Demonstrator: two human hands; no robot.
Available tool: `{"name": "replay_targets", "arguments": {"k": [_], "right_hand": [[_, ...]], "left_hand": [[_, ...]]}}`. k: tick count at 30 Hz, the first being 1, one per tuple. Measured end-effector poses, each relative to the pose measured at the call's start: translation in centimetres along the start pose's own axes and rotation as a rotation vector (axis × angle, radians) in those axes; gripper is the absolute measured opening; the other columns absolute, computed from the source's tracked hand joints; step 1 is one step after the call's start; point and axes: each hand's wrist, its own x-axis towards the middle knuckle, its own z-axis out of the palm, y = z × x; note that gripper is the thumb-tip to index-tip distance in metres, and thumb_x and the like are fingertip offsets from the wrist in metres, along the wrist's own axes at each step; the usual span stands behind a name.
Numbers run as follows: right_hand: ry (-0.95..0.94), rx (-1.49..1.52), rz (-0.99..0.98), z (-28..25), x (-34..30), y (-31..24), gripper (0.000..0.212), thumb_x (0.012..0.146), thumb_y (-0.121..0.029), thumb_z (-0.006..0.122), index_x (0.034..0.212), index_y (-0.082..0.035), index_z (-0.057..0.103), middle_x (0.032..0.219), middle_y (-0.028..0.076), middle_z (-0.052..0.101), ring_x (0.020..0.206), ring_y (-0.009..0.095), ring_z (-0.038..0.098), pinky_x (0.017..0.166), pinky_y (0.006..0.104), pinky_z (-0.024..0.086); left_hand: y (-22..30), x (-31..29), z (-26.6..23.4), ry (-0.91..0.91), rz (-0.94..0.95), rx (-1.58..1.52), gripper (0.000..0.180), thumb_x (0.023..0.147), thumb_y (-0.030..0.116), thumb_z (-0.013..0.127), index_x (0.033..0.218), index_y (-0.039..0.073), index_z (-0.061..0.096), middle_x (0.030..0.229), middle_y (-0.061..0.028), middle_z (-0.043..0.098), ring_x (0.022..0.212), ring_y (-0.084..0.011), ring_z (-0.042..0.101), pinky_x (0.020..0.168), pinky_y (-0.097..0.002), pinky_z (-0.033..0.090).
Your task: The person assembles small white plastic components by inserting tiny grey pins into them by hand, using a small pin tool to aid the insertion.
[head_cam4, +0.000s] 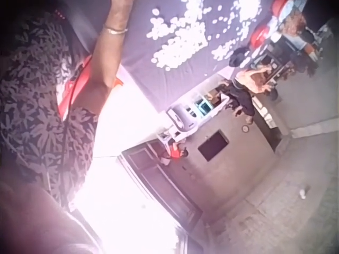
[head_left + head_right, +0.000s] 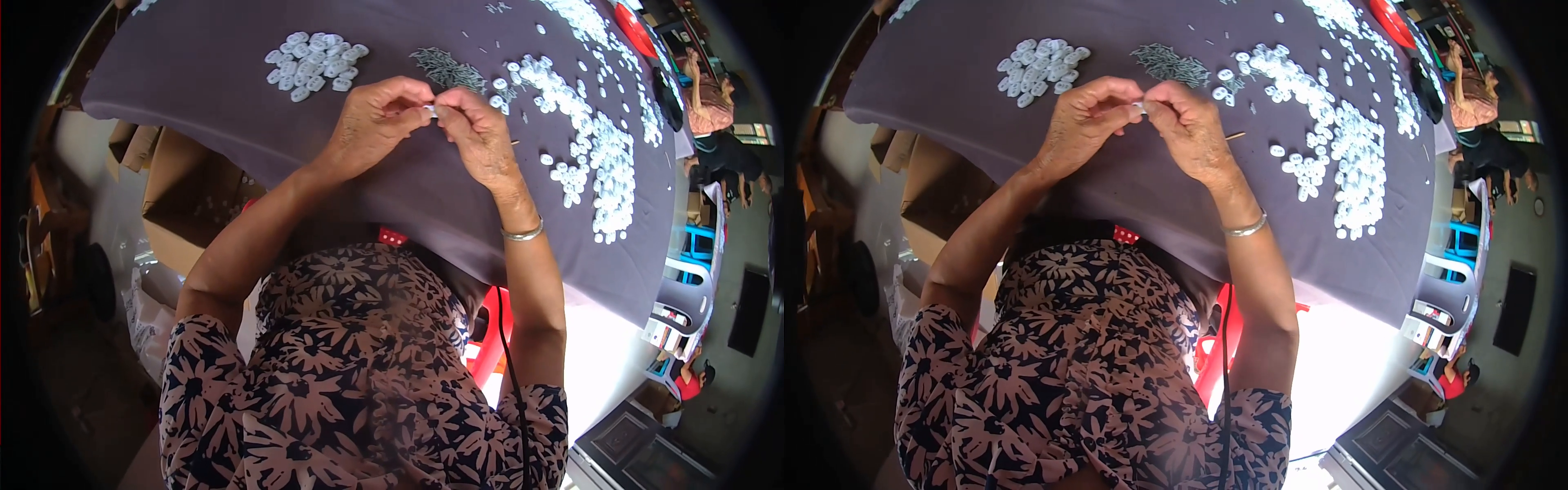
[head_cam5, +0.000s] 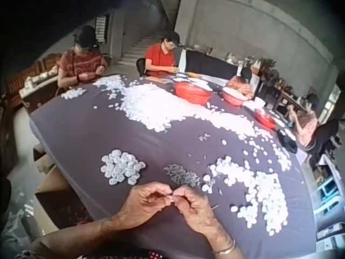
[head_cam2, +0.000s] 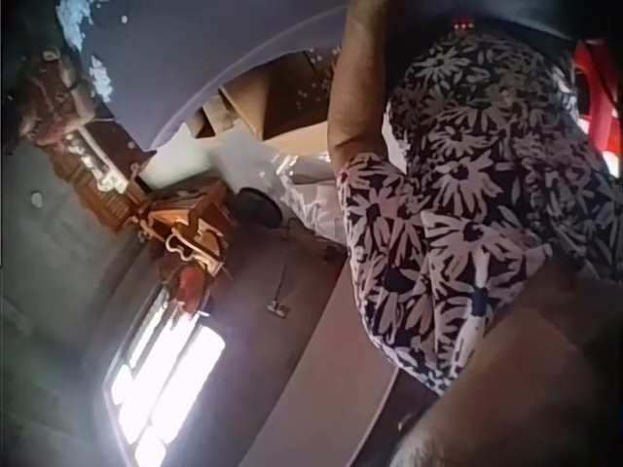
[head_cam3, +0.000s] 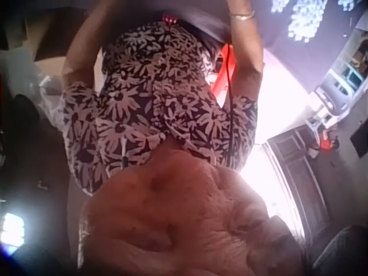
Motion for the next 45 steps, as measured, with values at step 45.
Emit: {"name": "replay_targets", "arguments": {"k": [45], "right_hand": [[0.275,-0.097,0.49,-11.9,-0.9,1.0,0.011,0.081,-0.008,0.065,0.089,-0.001,0.067,0.072,0.0,0.061,0.06,0.004,0.05,0.05,0.0167,0.038]], "left_hand": [[-0.6,0.2,-0.5,-0.021,0.074,0.084,0.029,0.082,0.002,0.062,0.109,0.003,0.052,0.077,-0.0016,0.061,0.068,-0.0045,0.054,0.062,-0.0202,0.045]]}}
